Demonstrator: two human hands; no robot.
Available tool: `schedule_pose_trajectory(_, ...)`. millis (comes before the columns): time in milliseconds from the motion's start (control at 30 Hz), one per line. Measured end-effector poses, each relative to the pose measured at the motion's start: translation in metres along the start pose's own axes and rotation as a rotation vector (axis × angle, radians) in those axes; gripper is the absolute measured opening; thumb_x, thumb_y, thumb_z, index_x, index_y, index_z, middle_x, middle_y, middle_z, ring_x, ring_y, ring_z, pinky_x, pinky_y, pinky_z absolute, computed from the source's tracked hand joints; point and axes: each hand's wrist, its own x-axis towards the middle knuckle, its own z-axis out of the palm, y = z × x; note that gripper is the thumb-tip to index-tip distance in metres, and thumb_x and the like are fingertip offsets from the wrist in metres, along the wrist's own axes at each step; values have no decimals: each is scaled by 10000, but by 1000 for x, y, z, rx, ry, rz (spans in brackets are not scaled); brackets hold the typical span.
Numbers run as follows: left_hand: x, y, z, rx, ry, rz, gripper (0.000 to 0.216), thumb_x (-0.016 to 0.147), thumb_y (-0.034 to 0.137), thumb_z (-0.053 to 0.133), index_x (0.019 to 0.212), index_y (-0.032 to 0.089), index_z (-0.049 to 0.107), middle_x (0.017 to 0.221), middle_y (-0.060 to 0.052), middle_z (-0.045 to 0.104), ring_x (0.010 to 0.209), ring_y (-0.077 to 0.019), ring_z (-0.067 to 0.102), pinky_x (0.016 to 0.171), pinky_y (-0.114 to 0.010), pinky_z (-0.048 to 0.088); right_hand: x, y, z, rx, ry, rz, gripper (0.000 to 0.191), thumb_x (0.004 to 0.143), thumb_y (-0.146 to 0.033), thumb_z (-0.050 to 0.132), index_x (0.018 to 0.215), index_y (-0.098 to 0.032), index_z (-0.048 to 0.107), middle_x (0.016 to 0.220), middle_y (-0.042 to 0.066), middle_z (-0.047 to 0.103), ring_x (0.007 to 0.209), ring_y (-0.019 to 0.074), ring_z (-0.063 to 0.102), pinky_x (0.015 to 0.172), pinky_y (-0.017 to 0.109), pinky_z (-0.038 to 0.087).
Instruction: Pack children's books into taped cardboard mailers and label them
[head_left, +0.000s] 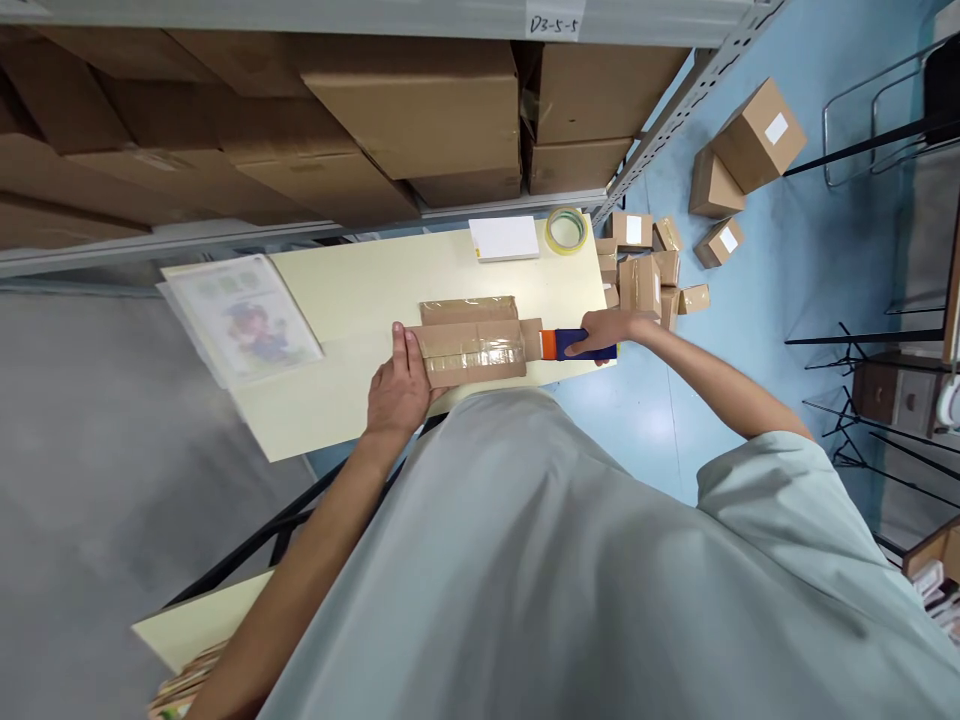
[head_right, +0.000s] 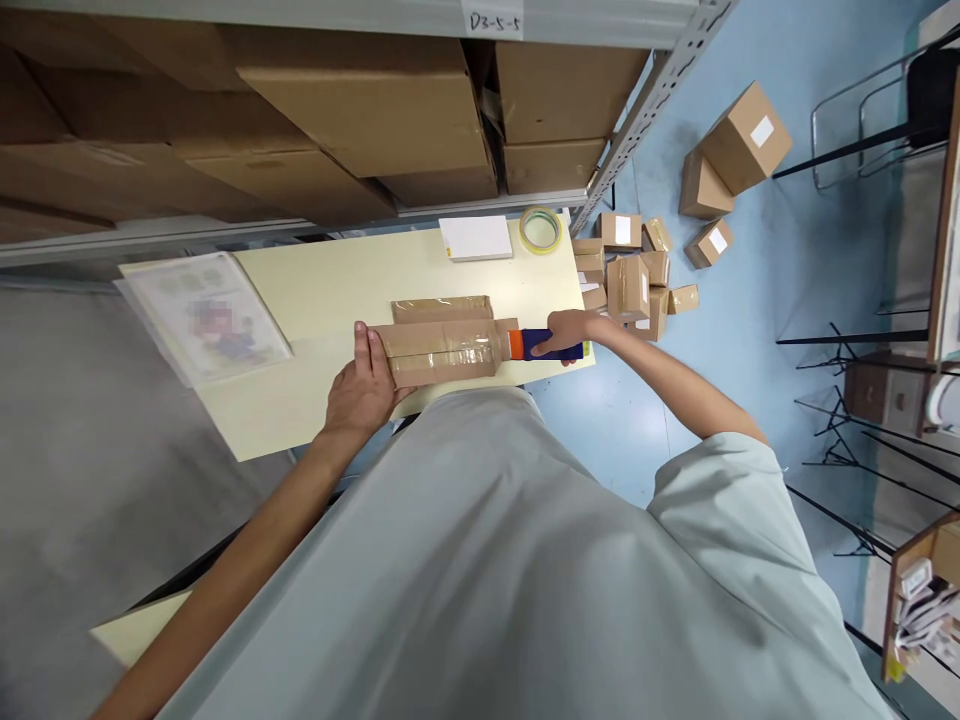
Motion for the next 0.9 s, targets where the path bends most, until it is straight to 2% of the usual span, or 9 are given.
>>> schedule_pose_trajectory(200,1,1,-1,22,-20,1,1136,954,612,616,1723,-17,64,1793,-286,-41,1433,-508,511,1145,-642,483,19,-30,3,-54,23,52,577,826,-715,796,804,-140,761,699,96,791,661,234,744,668,319,534)
schedule_pose_trajectory(367,1,1,-2,-6,-23,3,1127,953,613,631,1726,-1,87,1795,-283,-39,1427,-513,516,1135,-640,488,27,-52,15,-174,155,60,383,926,-530,761,941,-147,776,680,95,775,805,286,787,826,354,550)
schedule_pose_trajectory(433,1,2,-3,-1,-22,7,1147,949,626,639,1719,-21,88,1790,-297,-47,1423,-524,512,1123,-648,493,32,-57,24,-235,248,88,340,943,-449,745,1054,-129,775,789,144,803,919,336,792,864,393,559)
schedule_pose_trajectory(500,0,2,-3,9,-19,9,1166,945,640,643,1716,-32,82,1786,-309,-47,1418,-525,514,1106,-649,504,38,-60,34,-303,335,153,321,947,-369,727,1136,-112,765,982,214,816,1039,386,776,866,433,572)
schedule_pose_trajectory(600,-1,1,-3,22,-10,26,1198,934,670,645,1718,-30,69,1783,-319,-36,1434,-524,501,1090,-637,523,39,-57,46,-350,374,258,302,969,-322,681,1173,-114,762,1182,262,780,1107,408,756,854,461,589)
schedule_pose_trajectory(700,-1,0,-1,26,5,57,1224,924,694,652,1719,-25,62,1776,-339,-30,1451,-528,487,1086,-623,532,26,-55,46,-328,387,303,336,1026,-390,616,1193,-136,759,1194,253,778,1110,391,756,860,449,596)
schedule_pose_trajectory(767,-1,-2,2,30,20,75,1209,931,674,658,1718,-27,63,1772,-353,-24,1456,-519,489,1082,-608,542,9,-60,39,-314,445,306,369,1050,-444,585,1209,-158,756,1191,248,779,1131,391,748,886,449,590)
schedule_pose_trajectory(900,-1,-7,7,45,64,102,1133,944,546,693,1721,-12,87,1772,-355,-4,1457,-486,503,1073,-564,563,-26,-97,12,-303,624,261,480,1059,-544,554,1244,-142,739,1228,272,758,1207,418,717,977,467,559)
